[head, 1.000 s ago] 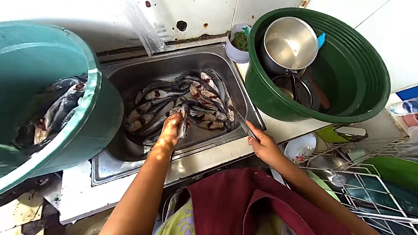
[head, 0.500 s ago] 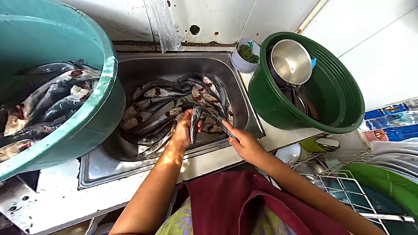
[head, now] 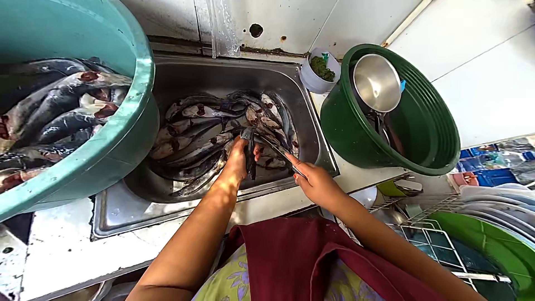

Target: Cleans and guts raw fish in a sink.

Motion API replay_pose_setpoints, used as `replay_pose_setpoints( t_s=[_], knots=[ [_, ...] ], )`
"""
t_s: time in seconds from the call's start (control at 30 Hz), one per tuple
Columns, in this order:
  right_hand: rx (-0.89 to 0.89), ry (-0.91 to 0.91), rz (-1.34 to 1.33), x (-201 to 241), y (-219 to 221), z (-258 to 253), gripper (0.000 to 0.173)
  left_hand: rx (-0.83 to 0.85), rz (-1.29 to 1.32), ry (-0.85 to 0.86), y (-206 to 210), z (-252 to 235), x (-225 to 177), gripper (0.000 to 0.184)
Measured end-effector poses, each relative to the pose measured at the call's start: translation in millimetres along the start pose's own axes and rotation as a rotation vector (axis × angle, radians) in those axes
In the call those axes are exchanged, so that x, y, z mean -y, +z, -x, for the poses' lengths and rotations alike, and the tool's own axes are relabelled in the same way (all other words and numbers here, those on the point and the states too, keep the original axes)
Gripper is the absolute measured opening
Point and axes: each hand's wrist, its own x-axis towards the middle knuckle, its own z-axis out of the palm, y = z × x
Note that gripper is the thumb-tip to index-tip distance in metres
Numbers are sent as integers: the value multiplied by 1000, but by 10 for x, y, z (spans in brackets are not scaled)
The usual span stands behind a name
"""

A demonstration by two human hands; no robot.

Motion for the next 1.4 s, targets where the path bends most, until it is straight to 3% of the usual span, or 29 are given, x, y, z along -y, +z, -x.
replay_pose_setpoints(
  t_s=[0.13, 0.4, 0.5, 0.73, 0.9, 1.13, 1.3, 1.4],
  knots=[
    [-38, 27, 7, 74, -20, -63, 54, -51, 14, -51, 23, -76, -5, 43],
    [-67, -9, 116, 276, -35, -122, 58, -32, -222, 115, 103, -109, 31, 25],
    [-46, -6, 134, 289, 33, -99, 60, -11, -276, 155, 108, -105, 53, 28],
    [-188, -44, 69, 387, 42, -299, 57, 245, -495, 218, 110, -30, 54, 32],
    [-226, -91, -66, 514, 79, -600, 57, 204, -311, 233, 95, -58, 49, 33],
    [-170, -41, 60, 470, 98, -90, 60, 154, -224, 236, 97, -80, 49, 34],
    [-186, 16, 111, 644, 38, -212, 57, 180, -593, 312, 86, -52, 0, 41],
    [-221, 66, 80, 699, 23, -512, 54, 237, -640, 338, 72, -40, 16, 39]
  ],
)
